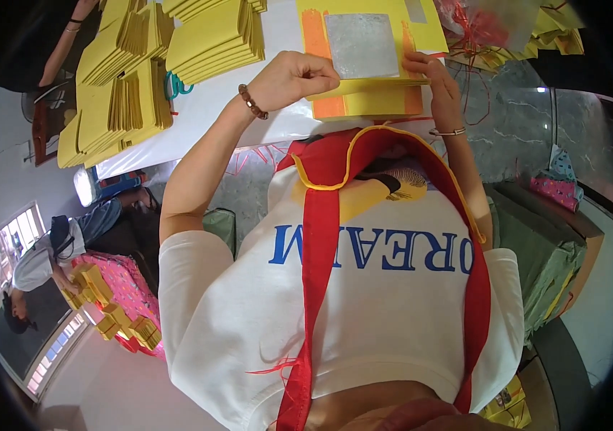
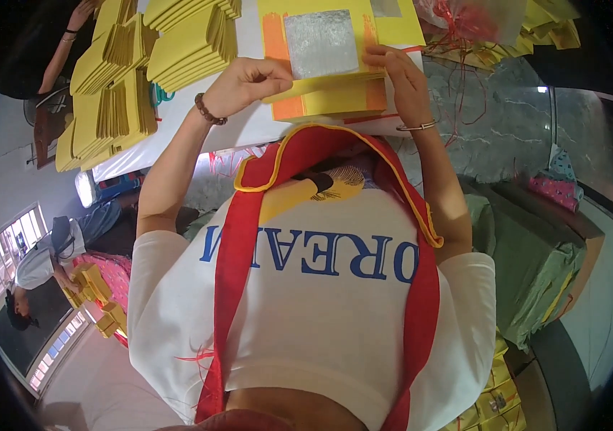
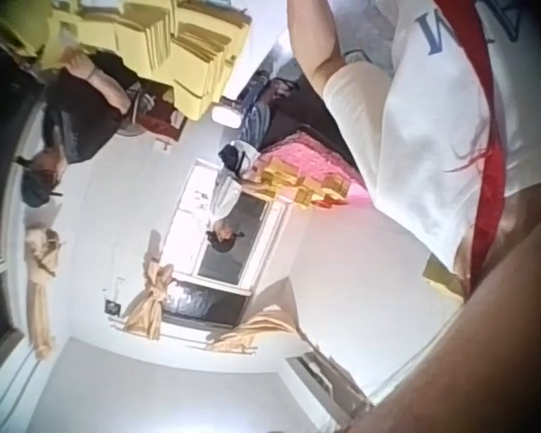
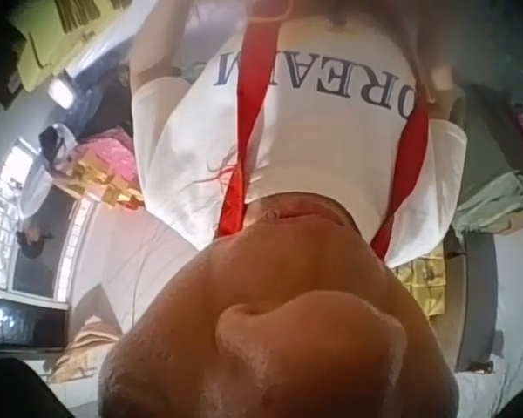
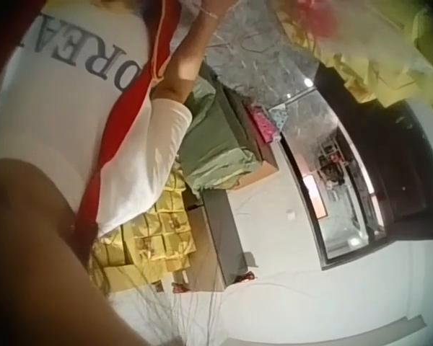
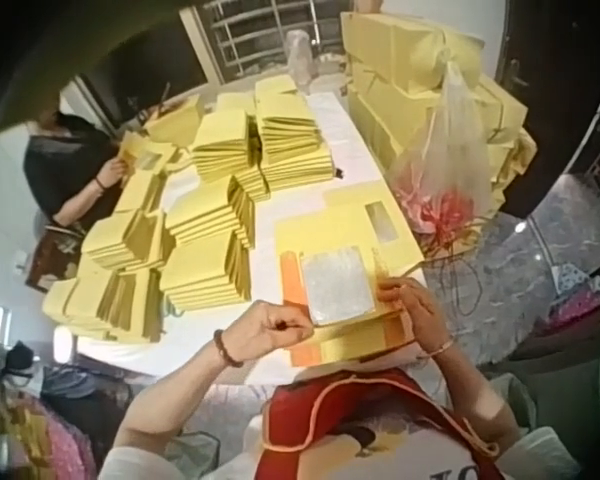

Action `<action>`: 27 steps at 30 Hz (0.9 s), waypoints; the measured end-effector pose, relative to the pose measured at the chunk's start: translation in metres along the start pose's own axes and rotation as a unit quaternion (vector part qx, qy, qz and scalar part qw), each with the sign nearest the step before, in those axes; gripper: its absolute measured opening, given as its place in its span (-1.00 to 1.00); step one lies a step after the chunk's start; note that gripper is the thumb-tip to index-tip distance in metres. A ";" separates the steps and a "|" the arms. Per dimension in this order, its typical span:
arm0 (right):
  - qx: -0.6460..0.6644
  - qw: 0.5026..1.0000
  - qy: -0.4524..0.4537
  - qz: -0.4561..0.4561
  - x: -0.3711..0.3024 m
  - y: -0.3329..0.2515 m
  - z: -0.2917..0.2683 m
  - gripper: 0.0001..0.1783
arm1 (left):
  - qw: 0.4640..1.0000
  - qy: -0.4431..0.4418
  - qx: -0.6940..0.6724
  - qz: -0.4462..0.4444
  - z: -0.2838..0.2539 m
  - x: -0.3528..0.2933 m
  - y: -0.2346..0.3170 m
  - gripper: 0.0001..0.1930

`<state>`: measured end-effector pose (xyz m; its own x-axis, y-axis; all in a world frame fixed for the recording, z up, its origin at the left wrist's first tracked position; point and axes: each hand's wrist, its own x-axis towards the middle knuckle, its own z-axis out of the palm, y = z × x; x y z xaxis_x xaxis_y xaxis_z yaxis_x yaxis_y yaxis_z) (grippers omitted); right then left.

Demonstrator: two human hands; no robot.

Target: Folding sheets of yellow joss paper into specific ceremonial shapes.

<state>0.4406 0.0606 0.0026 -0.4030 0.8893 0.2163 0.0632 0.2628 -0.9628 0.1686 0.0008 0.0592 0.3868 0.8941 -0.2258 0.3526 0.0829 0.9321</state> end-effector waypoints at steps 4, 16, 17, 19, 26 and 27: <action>0.010 0.999 -0.020 0.024 -0.002 -0.010 -0.004 -0.67 | 1.000 -0.011 -0.012 -0.012 -0.004 0.005 -0.004 -0.85; -0.073 0.997 -0.030 0.001 -0.001 0.003 -0.003 -0.74 | 0.997 -0.004 -0.071 -0.013 -0.010 0.005 -0.004 -0.78; -0.074 0.997 -0.023 -0.001 -0.001 0.000 -0.002 -0.76 | 0.997 -0.004 -0.071 -0.012 -0.012 0.003 -0.002 -0.78; -0.075 0.997 -0.017 -0.003 -0.001 -0.002 0.001 -0.78 | 0.970 0.036 0.028 0.239 -0.015 0.000 0.002 -0.64; -0.080 0.996 -0.020 -0.021 0.004 0.000 -0.003 -0.79 | 0.897 0.078 0.344 0.268 -0.007 -0.003 -0.007 -0.29; -0.082 0.996 -0.027 -0.015 0.004 -0.002 -0.003 -0.79 | 0.901 0.086 0.329 0.268 -0.006 -0.004 -0.005 -0.26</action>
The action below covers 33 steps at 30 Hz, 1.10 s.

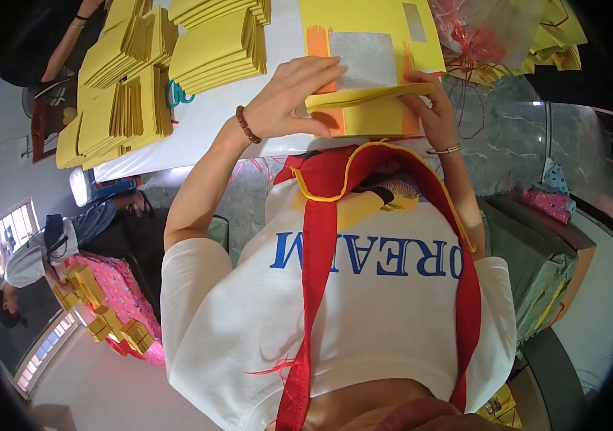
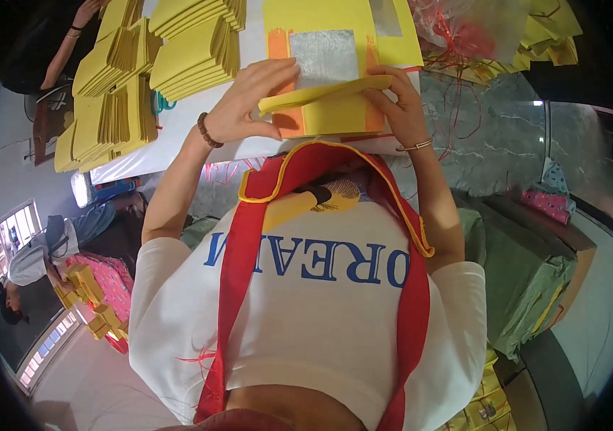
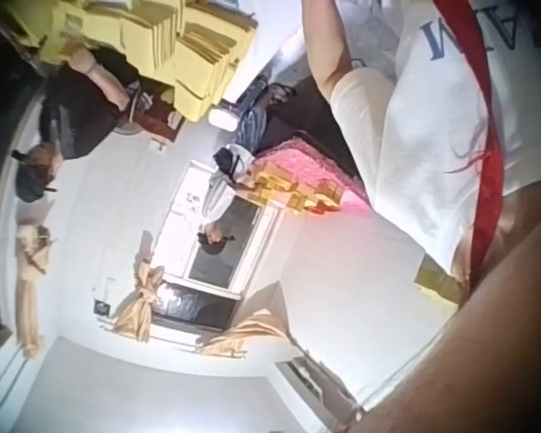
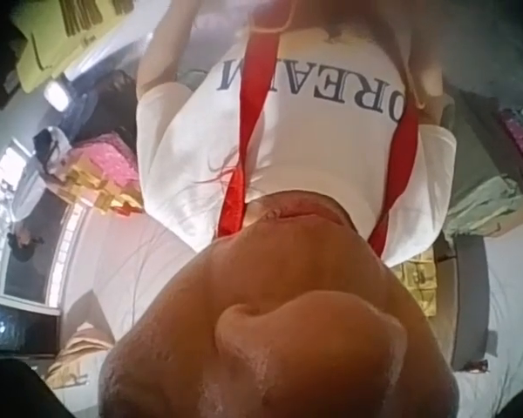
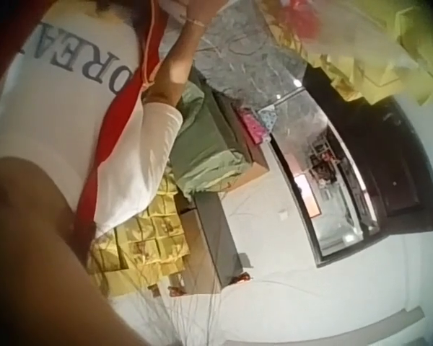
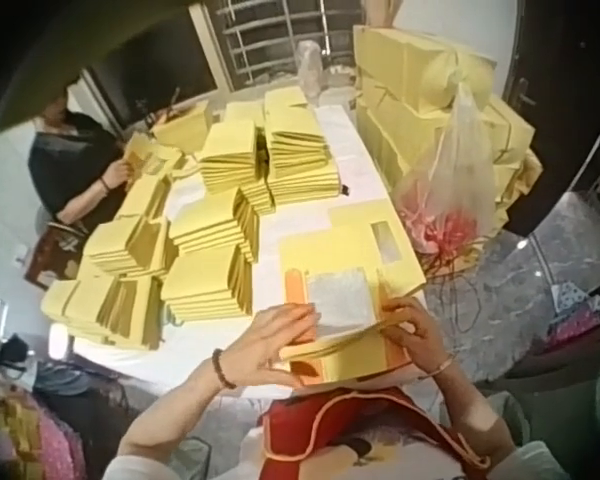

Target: Folding sheets of yellow joss paper into specific ceremonial shapes.

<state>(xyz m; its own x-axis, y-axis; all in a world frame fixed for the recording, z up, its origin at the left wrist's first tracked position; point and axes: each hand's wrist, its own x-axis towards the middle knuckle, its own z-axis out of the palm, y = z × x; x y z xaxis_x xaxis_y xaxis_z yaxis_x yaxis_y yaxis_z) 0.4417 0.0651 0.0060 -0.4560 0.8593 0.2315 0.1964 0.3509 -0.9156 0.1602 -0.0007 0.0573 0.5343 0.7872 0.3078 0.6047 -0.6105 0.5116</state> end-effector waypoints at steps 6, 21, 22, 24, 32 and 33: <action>0.092 0.994 0.011 0.058 -0.004 0.007 0.001 -0.77 | 0.992 0.089 0.062 -0.068 0.019 -0.003 -0.012 -0.50; -0.189 0.960 -0.153 -0.137 -0.008 -0.047 -0.021 -0.74 | 0.993 0.088 -0.011 -0.083 0.014 -0.021 0.037 -0.66; -0.189 0.960 -0.155 -0.136 -0.008 -0.044 -0.020 -0.74 | 0.988 0.118 -0.036 -0.097 0.016 -0.019 0.038 -0.72; -0.154 0.981 -0.120 0.005 -0.007 -0.036 -0.015 -0.72 | 0.973 0.111 -0.087 -0.184 0.017 -0.016 0.038 -0.76; 0.087 0.983 0.029 0.158 0.011 -0.040 0.009 -0.63 | 0.816 0.210 -0.400 -0.360 0.041 -0.007 0.012 -0.67; 0.076 0.983 0.030 0.166 0.010 -0.037 0.008 -0.61 | 0.816 0.210 -0.401 -0.361 0.041 -0.005 0.011 -0.67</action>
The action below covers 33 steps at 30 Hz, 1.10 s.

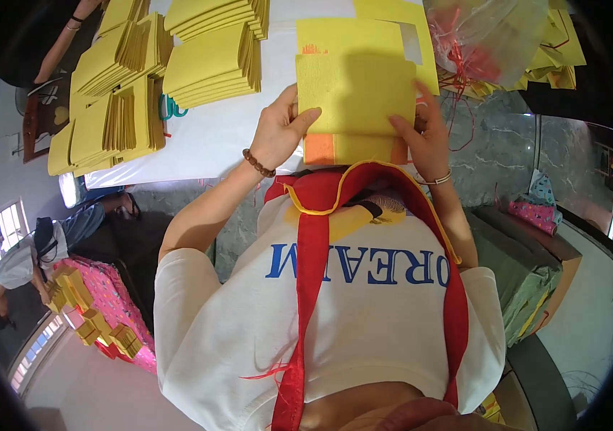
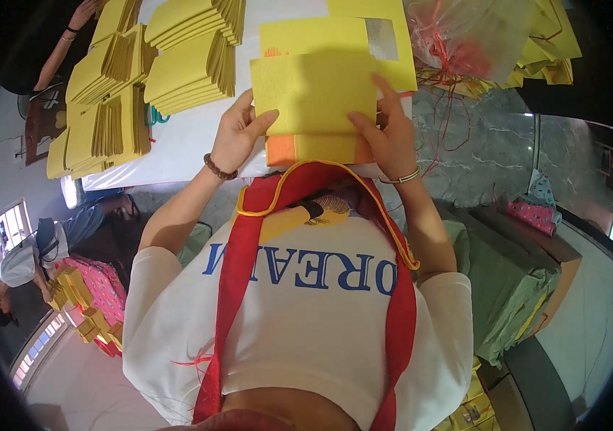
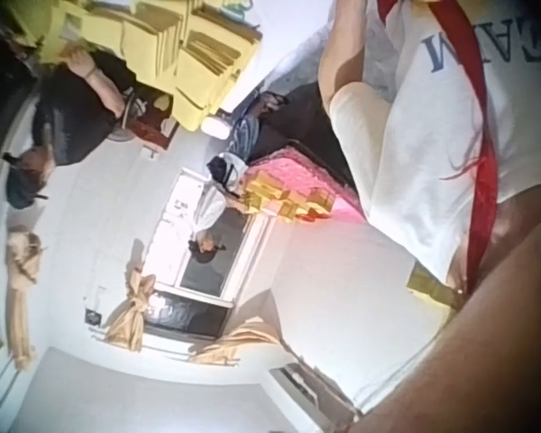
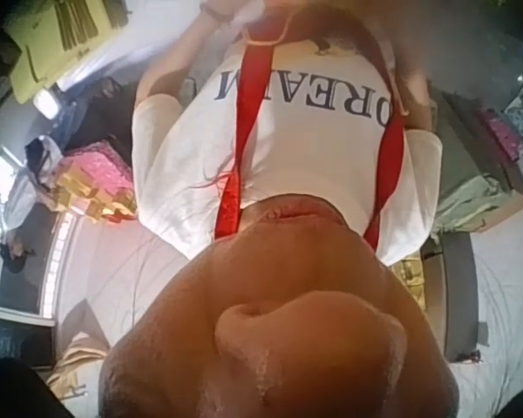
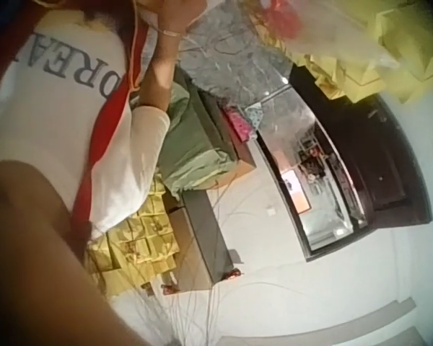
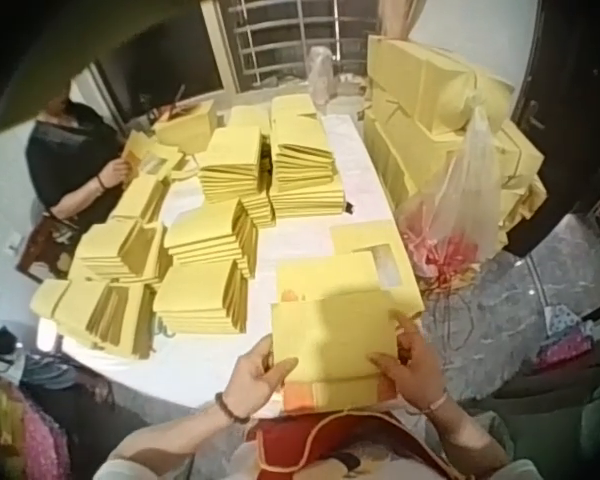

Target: Folding sheets of yellow joss paper into specific ceremonial shapes.

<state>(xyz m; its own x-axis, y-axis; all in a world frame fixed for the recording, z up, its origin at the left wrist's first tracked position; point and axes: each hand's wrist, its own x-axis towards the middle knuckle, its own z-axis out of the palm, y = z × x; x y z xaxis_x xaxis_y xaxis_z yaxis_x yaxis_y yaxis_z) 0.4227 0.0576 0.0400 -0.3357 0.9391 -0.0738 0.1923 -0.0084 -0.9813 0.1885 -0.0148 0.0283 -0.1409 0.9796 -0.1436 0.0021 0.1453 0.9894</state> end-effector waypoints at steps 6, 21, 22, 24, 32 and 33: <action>-0.094 0.993 0.027 -0.057 0.006 0.005 0.004 -0.57 | 0.997 -0.026 -0.005 -0.072 -0.002 0.007 0.015 -0.34; -0.100 0.993 0.045 -0.039 0.013 0.011 0.008 -0.59 | 0.998 0.030 0.057 -0.015 -0.010 0.015 0.023 -0.29; -0.100 0.993 0.046 -0.039 0.013 0.011 0.008 -0.59 | 0.961 0.080 0.227 0.134 -0.011 0.016 0.029 -0.36; -0.125 0.991 0.042 -0.036 0.013 0.009 0.008 -0.59 | 0.872 0.126 0.385 0.274 -0.007 0.017 0.040 -0.42; -0.123 0.991 0.041 -0.034 0.013 0.003 0.009 -0.58 | 0.762 -0.144 0.549 0.312 0.037 0.020 0.030 -0.42; -0.115 0.992 0.039 -0.040 0.012 0.005 0.010 -0.58 | 0.760 -0.141 0.553 0.311 0.036 0.019 0.028 -0.40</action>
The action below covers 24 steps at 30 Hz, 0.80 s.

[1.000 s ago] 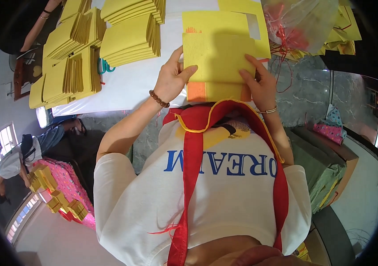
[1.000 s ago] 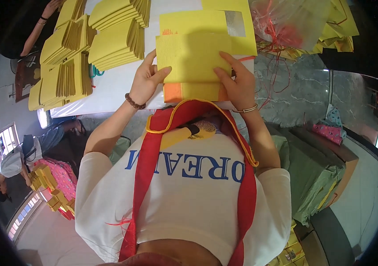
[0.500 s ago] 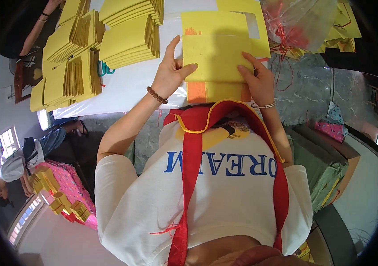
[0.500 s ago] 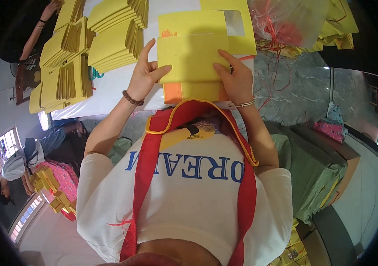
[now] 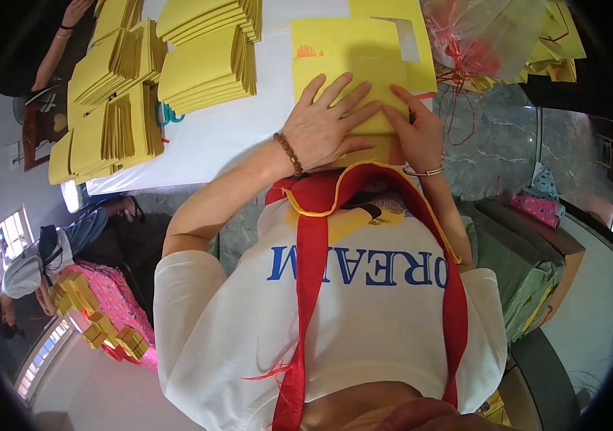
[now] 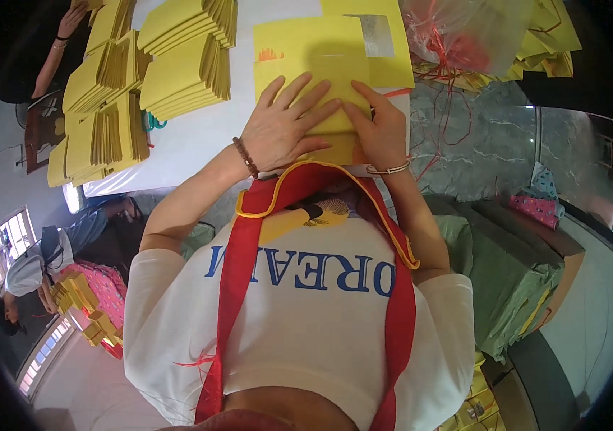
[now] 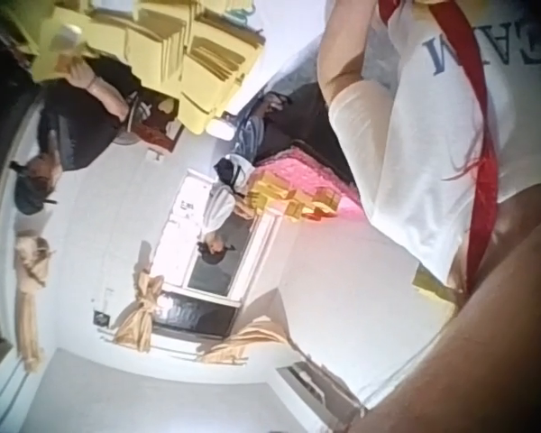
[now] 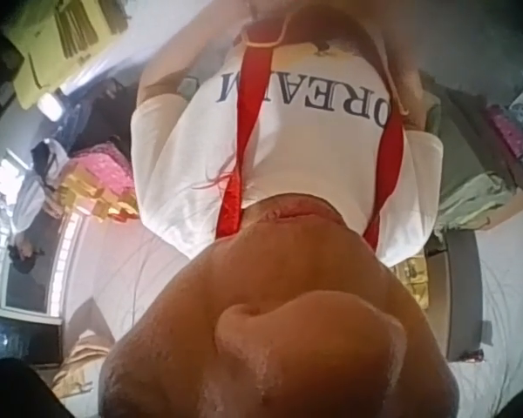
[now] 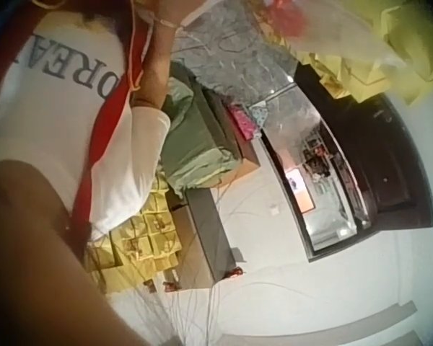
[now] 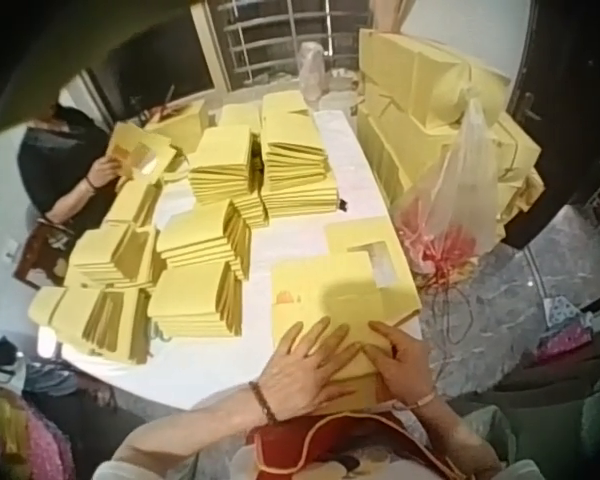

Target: Folding sheets of yellow joss paper into specific ceremonial shapes.

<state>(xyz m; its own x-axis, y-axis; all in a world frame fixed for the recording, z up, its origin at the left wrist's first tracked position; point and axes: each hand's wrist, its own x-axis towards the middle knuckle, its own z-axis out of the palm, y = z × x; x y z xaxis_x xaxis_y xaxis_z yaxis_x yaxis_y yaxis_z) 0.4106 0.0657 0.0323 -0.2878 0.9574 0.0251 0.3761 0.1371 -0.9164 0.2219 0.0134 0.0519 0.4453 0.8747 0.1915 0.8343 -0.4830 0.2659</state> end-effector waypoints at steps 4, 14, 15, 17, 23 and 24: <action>0.037 0.999 -0.007 0.002 0.001 -0.006 -0.002 -0.62 | 1.000 0.004 0.016 -0.007 0.009 -0.001 -0.001 -0.34; -0.385 0.870 -0.091 -0.292 -0.043 0.014 -0.006 -0.49 | 1.000 0.006 0.024 -0.007 0.018 0.000 -0.004 -0.34; -0.366 0.884 -0.104 -0.271 -0.044 0.017 -0.005 -0.48 | 1.000 0.006 0.023 -0.011 0.018 0.000 -0.004 -0.35; -0.367 0.882 -0.108 -0.275 -0.043 0.020 -0.006 -0.44 | 1.000 0.007 0.023 -0.013 0.016 0.000 -0.004 -0.35; -0.224 0.933 -0.158 -0.232 -0.035 0.015 -0.012 -0.54 | 0.998 0.015 0.057 0.019 0.004 0.003 0.001 -0.41; -0.125 0.953 -0.190 -0.202 -0.031 0.016 -0.017 -0.59 | 0.996 0.018 0.086 0.027 0.006 0.004 0.004 -0.44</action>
<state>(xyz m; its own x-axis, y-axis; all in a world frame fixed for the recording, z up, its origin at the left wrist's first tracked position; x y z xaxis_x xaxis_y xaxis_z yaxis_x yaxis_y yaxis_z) 0.4409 0.0424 0.0235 -0.7334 0.6592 0.1660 0.3515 0.5768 -0.7374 0.2295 0.0154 0.0478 0.4820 0.8439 0.2355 0.8542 -0.5124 0.0882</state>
